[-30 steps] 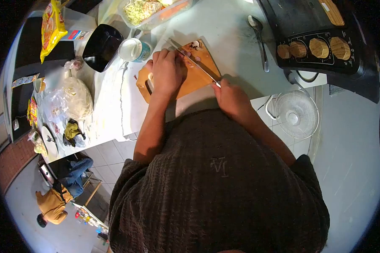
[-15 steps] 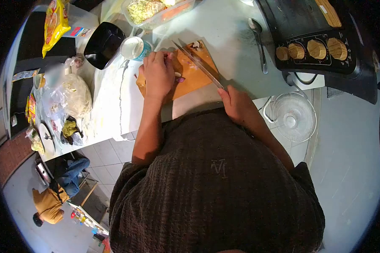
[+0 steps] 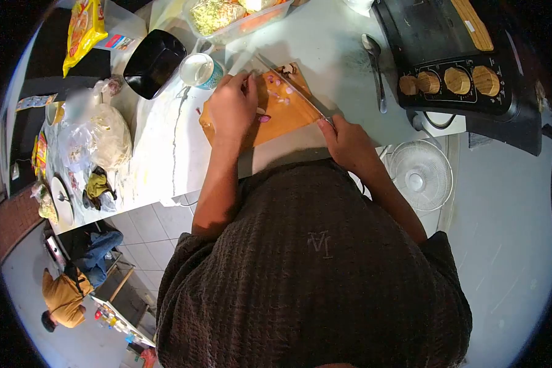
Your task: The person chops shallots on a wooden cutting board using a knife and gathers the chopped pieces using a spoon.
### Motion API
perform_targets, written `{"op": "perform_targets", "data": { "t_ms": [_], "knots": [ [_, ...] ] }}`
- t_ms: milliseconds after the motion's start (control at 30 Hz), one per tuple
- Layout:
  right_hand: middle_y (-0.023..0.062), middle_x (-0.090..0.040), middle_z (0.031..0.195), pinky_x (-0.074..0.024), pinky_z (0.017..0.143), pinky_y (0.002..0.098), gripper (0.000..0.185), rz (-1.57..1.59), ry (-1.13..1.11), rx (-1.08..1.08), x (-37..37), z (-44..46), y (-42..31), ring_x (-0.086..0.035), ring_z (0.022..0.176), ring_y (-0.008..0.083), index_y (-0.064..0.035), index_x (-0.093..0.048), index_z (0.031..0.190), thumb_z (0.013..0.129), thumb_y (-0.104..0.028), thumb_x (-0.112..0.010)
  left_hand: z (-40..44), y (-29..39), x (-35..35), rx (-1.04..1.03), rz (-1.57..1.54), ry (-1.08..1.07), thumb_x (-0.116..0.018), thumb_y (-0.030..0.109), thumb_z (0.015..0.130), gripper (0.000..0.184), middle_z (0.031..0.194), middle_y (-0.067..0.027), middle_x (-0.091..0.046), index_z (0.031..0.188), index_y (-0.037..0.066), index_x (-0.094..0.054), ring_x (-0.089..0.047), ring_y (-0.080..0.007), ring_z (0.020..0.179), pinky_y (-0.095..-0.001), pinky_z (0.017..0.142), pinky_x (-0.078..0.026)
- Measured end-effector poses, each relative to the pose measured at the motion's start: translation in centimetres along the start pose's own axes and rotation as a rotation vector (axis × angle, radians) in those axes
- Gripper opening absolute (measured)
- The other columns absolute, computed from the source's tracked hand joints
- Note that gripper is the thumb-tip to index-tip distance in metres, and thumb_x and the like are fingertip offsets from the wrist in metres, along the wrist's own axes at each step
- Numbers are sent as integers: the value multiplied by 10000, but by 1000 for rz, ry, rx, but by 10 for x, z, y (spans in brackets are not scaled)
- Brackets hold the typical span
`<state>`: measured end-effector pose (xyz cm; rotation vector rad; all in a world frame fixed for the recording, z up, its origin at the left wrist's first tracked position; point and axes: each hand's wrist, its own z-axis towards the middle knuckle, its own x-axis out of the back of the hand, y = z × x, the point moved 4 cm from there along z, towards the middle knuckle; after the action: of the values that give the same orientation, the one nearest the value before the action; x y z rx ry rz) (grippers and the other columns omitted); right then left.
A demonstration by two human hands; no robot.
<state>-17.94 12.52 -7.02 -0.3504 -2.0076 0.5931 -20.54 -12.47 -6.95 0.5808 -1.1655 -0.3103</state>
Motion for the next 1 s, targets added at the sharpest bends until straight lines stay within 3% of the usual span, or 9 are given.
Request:
{"op": "perform_targets", "data": {
  "t_ms": [133,200,333,400,500,600,667,767,1000],
  "knots": [
    [285,-625,742,-465,683,530,468,9,-2,36,7,-8,-4,-625,752,497,25,-569,916,1047,-414,-473,0,-6,3,27,111,4,-698,149,859,112,840,-139,-682,934,83,-749,-676,-363,698,-460,642,-552],
    [309,-656,849,-480,798,594,495,40,-69,-58,14,-11,-5,-640,876,519,10,-589,954,1053,-446,-424,-1,-6,4,37,116,4,-703,150,852,111,846,-142,-682,927,82,-749,-676,-365,699,-459,642,-551],
    [303,-653,845,-478,782,588,494,101,-99,-108,14,-12,4,-635,867,521,6,-591,968,1059,-446,-413,-5,-1,8,23,32,26,-702,171,855,116,857,-146,-677,925,89,-746,-674,-374,704,-461,644,-550],
    [272,-634,773,-478,688,486,462,102,-11,3,10,-13,8,-638,759,466,19,-592,948,1063,-403,-443,-7,-1,6,11,45,-22,-696,175,862,121,874,-150,-678,935,90,-743,-677,-377,721,-461,649,-551],
    [268,-640,780,-483,691,484,460,87,3,13,3,-8,13,-644,759,459,17,-604,977,1063,-406,-443,-9,1,4,-21,120,-3,-685,170,876,129,852,-137,-666,969,109,-748,-671,-362,716,-453,635,-538],
    [304,-656,835,-499,742,573,512,122,8,-22,0,-5,14,-636,844,524,-8,-612,952,1058,-468,-413,-9,6,3,-105,120,17,-672,153,870,155,895,-122,-645,1001,126,-749,-652,-337,802,-440,704,-518],
    [298,-660,829,-503,741,573,508,92,19,3,4,-1,9,-642,836,518,-12,-616,951,1056,-468,-418,-9,5,-6,-251,47,-59,-666,156,847,205,962,-104,-606,1035,145,-749,-596,-307,927,-428,798,-465],
    [285,-667,821,-508,741,573,499,55,30,19,7,1,8,-651,821,504,-17,-623,947,1051,-467,-432,-10,8,-11,-191,78,-140,-664,167,821,257,1043,-101,-574,1064,144,-743,-533,-298,1035,-429,861,-410],
    [188,-689,808,-521,692,528,423,-110,127,52,12,-11,7,-678,773,418,-63,-622,936,1018,-464,-517,-12,0,-7,-224,-34,-166,-665,164,795,255,1025,-92,-568,1033,148,-754,-532,-295,1028,-424,843,-392]
  ]
}}
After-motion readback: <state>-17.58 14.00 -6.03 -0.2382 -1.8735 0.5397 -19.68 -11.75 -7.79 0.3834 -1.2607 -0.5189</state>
